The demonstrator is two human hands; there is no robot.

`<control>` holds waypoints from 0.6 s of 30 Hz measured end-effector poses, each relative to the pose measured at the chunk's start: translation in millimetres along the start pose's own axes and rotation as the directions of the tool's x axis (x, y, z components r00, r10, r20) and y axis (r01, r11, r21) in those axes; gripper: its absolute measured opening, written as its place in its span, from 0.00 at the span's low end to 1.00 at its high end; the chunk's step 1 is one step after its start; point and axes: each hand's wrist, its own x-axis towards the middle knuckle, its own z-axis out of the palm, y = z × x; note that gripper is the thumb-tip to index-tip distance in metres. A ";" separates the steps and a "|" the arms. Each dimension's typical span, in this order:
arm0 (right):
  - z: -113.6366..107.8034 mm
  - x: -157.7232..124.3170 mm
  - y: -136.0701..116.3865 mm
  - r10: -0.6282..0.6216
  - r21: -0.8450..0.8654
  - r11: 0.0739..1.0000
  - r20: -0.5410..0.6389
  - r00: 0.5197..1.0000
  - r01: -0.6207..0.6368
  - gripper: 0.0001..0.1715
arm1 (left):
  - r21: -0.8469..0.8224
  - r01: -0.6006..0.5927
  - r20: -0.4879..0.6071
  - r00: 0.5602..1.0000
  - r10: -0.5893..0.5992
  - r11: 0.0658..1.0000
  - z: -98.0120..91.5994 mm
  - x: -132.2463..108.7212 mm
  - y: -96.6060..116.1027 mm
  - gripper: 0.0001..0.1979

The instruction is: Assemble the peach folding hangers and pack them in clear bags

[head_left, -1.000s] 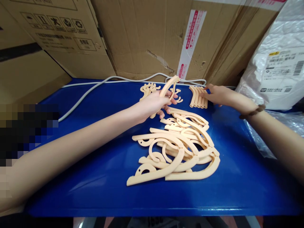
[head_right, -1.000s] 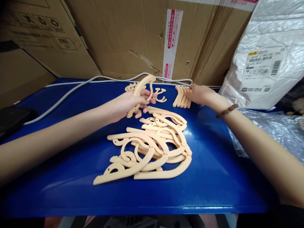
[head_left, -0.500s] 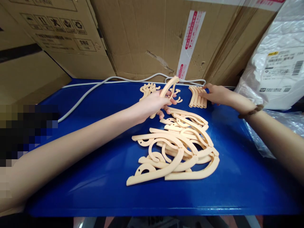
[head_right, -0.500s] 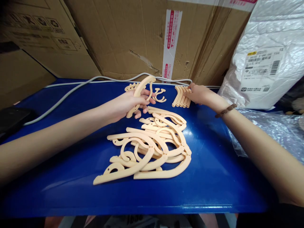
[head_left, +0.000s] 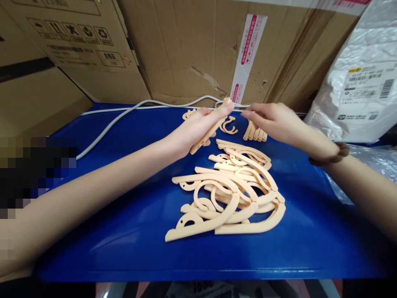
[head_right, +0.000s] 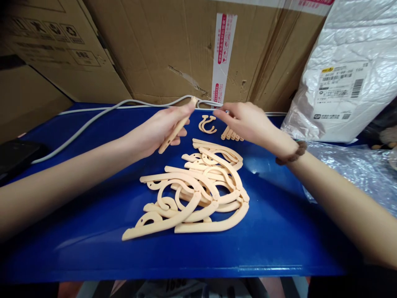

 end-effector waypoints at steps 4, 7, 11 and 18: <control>2.3 -11.1 -26.3 -0.274 0.514 0.836 0.093 0.957 0.189 0.21 | -0.025 -0.088 0.002 0.996 0.088 0.996 2.4 -4.3 -0.7 0.11; 10.3 -15.7 -37.0 -0.282 0.700 0.700 0.093 0.955 0.139 0.16 | -0.064 -0.147 -0.037 0.989 0.145 0.987 1.7 -5.6 -0.1 0.09; 16.2 -12.9 -37.2 -0.082 0.780 0.625 0.074 0.994 -0.007 0.12 | 0.009 -0.169 -0.073 0.983 0.169 0.986 -2.6 -5.7 3.0 0.12; 7.1 1.4 -13.7 0.167 0.751 0.658 -0.214 0.962 0.053 0.07 | 0.044 -0.332 -0.074 0.940 0.334 0.942 -8.7 4.6 -1.2 0.15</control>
